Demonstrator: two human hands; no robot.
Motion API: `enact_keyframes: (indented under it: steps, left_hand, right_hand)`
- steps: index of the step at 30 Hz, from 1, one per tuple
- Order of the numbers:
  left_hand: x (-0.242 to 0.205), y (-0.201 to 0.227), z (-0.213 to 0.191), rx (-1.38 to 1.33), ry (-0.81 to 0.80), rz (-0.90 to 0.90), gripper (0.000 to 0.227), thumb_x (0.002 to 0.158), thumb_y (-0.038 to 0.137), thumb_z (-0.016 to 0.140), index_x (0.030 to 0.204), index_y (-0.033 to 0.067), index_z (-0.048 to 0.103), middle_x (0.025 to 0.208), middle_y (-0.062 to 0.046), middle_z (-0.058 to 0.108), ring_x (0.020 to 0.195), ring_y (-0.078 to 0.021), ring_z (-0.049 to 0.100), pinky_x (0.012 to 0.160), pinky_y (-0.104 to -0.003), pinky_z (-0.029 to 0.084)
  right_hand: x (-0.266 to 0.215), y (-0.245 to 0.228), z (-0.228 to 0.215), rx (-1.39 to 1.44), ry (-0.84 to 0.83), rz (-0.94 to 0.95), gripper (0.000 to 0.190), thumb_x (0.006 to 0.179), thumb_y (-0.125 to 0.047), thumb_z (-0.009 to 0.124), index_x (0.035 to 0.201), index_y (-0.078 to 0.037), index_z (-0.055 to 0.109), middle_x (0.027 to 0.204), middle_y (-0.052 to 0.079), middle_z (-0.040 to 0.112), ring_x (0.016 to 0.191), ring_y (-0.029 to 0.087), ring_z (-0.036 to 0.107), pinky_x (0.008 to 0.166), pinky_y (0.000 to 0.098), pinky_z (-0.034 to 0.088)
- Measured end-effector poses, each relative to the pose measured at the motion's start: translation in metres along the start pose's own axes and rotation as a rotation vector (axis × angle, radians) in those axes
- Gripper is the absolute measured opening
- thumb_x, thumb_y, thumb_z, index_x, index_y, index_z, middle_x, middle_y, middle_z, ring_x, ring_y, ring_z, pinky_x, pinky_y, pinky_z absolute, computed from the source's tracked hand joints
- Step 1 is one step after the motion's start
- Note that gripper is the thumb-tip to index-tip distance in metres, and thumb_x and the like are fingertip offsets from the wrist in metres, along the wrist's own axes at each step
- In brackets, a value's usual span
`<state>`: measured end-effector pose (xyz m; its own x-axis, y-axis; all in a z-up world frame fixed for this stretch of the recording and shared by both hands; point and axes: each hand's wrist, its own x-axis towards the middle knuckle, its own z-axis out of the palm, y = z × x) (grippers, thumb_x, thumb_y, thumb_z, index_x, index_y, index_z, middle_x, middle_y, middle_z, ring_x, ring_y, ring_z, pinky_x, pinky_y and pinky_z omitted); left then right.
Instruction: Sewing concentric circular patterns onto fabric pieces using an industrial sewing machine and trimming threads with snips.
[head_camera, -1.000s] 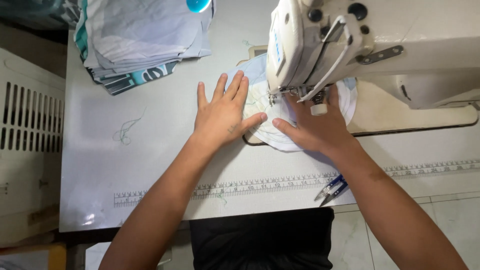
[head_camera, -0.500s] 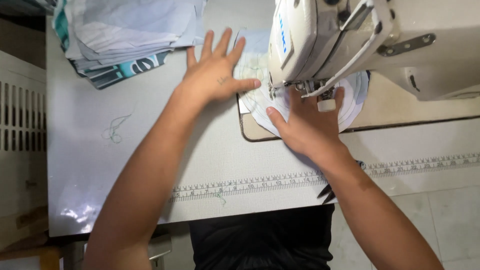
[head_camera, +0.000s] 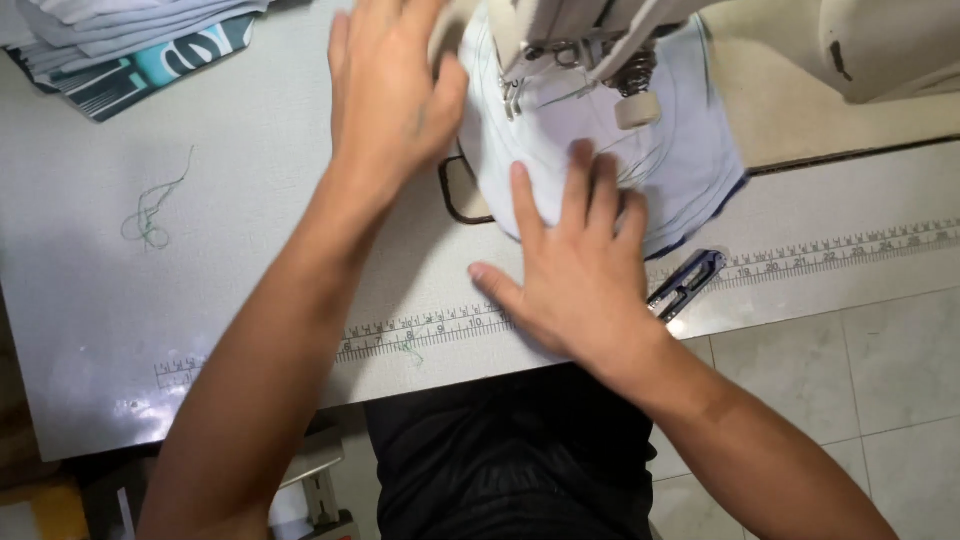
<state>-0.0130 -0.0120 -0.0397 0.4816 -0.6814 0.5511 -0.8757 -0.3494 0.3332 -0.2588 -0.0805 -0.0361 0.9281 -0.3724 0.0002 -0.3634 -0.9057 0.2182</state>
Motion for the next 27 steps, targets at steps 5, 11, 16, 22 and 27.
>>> enact_keyframes:
  steps: [5,11,16,22,27]
  left_hand:
    - [-0.038,0.034,-0.021,-0.232,-0.222,-0.183,0.042,0.105,0.029,0.069,0.143,0.0136,0.078,0.154,-0.017,0.062,0.158,-0.045,0.043,0.123,-0.085,0.02]
    - [-0.053,0.029,-0.022,-0.082,-0.371,-0.143,0.047,0.111,0.05,0.069,0.152,0.0266,0.07,0.169,-0.015,0.052,0.163,-0.0509,0.032,0.124,-0.084,0.018]
    - [-0.042,0.019,-0.024,-0.043,-0.398,-0.145,0.051,0.112,0.048,0.066,0.158,0.0262,0.069,0.171,-0.022,0.048,0.163,-0.0521,0.028,0.123,-0.086,0.014]
    - [-0.03,0.01,-0.021,-0.001,-0.414,-0.095,0.048,0.116,0.039,0.067,0.163,0.0298,0.065,0.177,-0.022,0.039,0.164,-0.0526,0.024,0.123,-0.088,0.016]
    - [-0.041,0.011,-0.02,0.042,-0.427,-0.021,0.043,0.122,0.039,0.055,0.162,0.0255,0.061,0.176,-0.021,0.041,0.163,-0.0518,0.029,0.121,-0.089,0.023]
  right_hand:
    - [-0.017,-0.028,-0.018,0.013,0.106,-0.078,0.105,0.098,-0.104,0.038,0.168,-0.029,0.061,0.171,0.038,0.047,0.15,0.053,0.052,0.115,0.0618,0.044]
    - [-0.026,-0.044,-0.018,0.056,0.207,-0.162,0.098,0.093,-0.102,0.053,0.158,-0.031,0.066,0.172,0.035,0.051,0.156,0.048,0.052,0.113,0.0576,0.045]
    - [-0.025,-0.045,-0.015,0.078,0.218,-0.214,0.098,0.098,-0.101,0.049,0.164,-0.03,0.064,0.174,0.037,0.047,0.158,0.05,0.05,0.115,0.0579,0.045]
    - [-0.018,-0.049,-0.005,0.117,0.219,-0.22,0.11,0.101,-0.1,0.049,0.176,-0.019,0.051,0.177,0.037,0.042,0.164,0.049,0.045,0.123,0.0579,0.044]
    - [-0.019,-0.019,0.009,0.154,0.205,-0.238,0.115,0.107,-0.094,0.045,0.175,-0.002,0.047,0.181,0.032,0.041,0.169,0.044,0.041,0.13,0.0573,0.041]
